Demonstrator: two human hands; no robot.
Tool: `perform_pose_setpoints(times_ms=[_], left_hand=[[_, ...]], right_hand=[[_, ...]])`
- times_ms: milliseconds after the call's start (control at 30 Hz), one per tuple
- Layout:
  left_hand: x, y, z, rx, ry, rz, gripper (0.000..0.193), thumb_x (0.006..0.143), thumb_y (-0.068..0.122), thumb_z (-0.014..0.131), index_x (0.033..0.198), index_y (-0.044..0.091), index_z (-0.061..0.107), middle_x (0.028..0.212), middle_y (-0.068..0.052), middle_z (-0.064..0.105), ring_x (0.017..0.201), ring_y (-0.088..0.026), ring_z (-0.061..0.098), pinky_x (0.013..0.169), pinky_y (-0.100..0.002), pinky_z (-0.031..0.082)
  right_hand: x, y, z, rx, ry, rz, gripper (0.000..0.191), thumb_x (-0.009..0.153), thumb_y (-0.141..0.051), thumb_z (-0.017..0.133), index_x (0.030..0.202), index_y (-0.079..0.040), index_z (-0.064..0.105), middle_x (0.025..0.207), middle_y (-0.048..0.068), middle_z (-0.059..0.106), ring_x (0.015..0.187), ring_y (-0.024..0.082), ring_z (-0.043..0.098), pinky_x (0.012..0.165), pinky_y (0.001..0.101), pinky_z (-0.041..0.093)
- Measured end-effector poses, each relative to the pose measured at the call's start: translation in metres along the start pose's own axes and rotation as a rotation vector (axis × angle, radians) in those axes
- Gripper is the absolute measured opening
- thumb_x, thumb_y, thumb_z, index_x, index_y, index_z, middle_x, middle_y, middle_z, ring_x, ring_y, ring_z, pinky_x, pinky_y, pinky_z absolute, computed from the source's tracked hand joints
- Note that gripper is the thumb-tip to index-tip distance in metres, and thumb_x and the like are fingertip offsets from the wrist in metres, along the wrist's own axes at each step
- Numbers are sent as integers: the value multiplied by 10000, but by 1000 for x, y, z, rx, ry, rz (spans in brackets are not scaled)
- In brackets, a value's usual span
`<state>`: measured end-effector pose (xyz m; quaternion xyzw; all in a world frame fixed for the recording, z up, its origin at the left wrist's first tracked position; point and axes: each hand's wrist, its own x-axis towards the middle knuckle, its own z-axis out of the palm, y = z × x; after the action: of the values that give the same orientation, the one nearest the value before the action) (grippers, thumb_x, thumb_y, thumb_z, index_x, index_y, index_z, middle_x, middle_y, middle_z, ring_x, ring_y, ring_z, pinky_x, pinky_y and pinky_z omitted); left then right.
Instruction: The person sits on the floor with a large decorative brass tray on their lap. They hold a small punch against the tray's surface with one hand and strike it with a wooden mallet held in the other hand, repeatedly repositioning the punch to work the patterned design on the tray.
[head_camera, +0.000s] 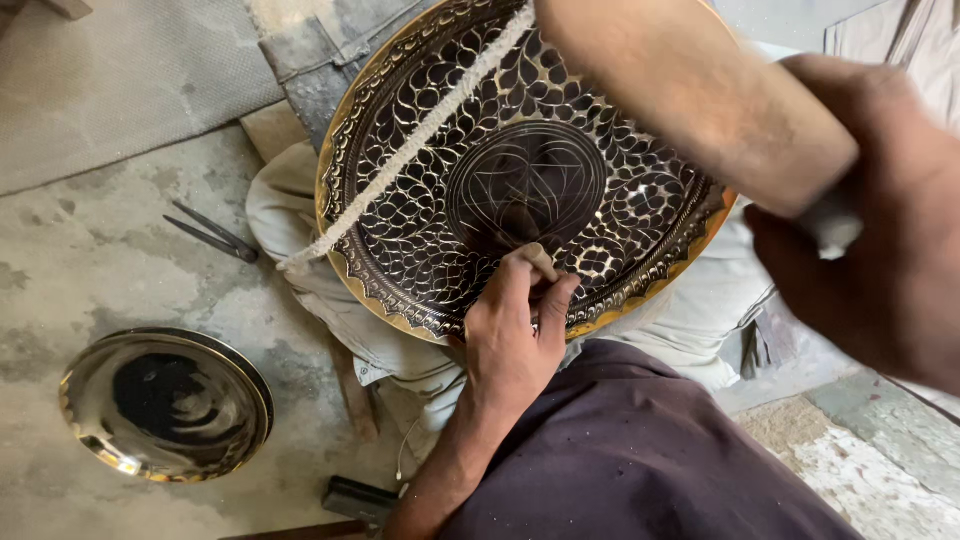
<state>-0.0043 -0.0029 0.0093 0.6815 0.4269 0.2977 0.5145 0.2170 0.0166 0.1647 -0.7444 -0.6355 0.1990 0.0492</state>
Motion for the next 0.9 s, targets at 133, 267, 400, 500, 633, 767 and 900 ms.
perform_pose_setpoints(times_ms=[133, 267, 400, 500, 633, 767, 900], left_hand=[[-1, 3, -2, -14, -7, -48, 220, 1002, 164, 731, 1030, 16, 571, 932, -84, 672, 778, -186, 722, 633, -305, 590], [-1, 5, -3, -38, -5, -52, 218, 1013, 159, 723, 1042, 14, 564, 938, -86, 666, 800, -187, 728, 664, -311, 602], [0, 6, -5, 56, 31, 46, 182, 1007, 143, 729, 1074, 23, 611, 958, -99, 688, 819, -225, 715, 683, -349, 576], [-1, 7, -4, -84, -38, -133, 220, 1001, 177, 726, 1037, 6, 592, 911, -102, 674, 755, -208, 732, 626, -330, 593], [-2, 4, -4, 48, 11, 17, 213, 1019, 177, 711, 1086, 4, 606, 974, -127, 687, 817, -257, 729, 675, -364, 590], [-3, 2, -5, 45, -3, 13, 189, 1032, 170, 708, 1055, 15, 603, 938, -107, 693, 798, -237, 736, 664, -354, 588], [-3, 3, -4, -38, -48, -98, 220, 1014, 170, 713, 991, 2, 574, 897, -106, 673, 737, -199, 732, 606, -323, 589]], right_hand=[[-3, 9, 3, -565, -114, -255, 484, 911, -93, 688, 1390, -130, 632, 1050, 130, 712, 907, 295, 697, 844, 413, 568], [-8, 14, 3, -595, -188, -238, 488, 920, -126, 681, 1404, -126, 619, 1003, 104, 711, 888, 268, 692, 849, 409, 564], [-14, 10, -1, -406, -110, -178, 571, 812, -85, 645, 1383, -97, 625, 1010, 141, 692, 911, 302, 676, 854, 413, 552], [-16, 7, -2, -628, -232, -173, 537, 866, -179, 661, 1399, -123, 626, 967, 104, 696, 806, 250, 670, 809, 386, 556], [-15, 5, -1, -555, -158, -168, 569, 804, -154, 642, 1371, -108, 624, 1011, 123, 697, 868, 272, 687, 843, 400, 561], [-12, -2, -2, -550, -165, -203, 530, 847, -142, 658, 1372, -99, 607, 992, 136, 696, 860, 285, 693, 822, 405, 559], [-9, -8, -2, -907, -500, -94, 483, 991, -318, 649, 1439, -157, 562, 905, 56, 684, 685, 162, 673, 720, 322, 562]])
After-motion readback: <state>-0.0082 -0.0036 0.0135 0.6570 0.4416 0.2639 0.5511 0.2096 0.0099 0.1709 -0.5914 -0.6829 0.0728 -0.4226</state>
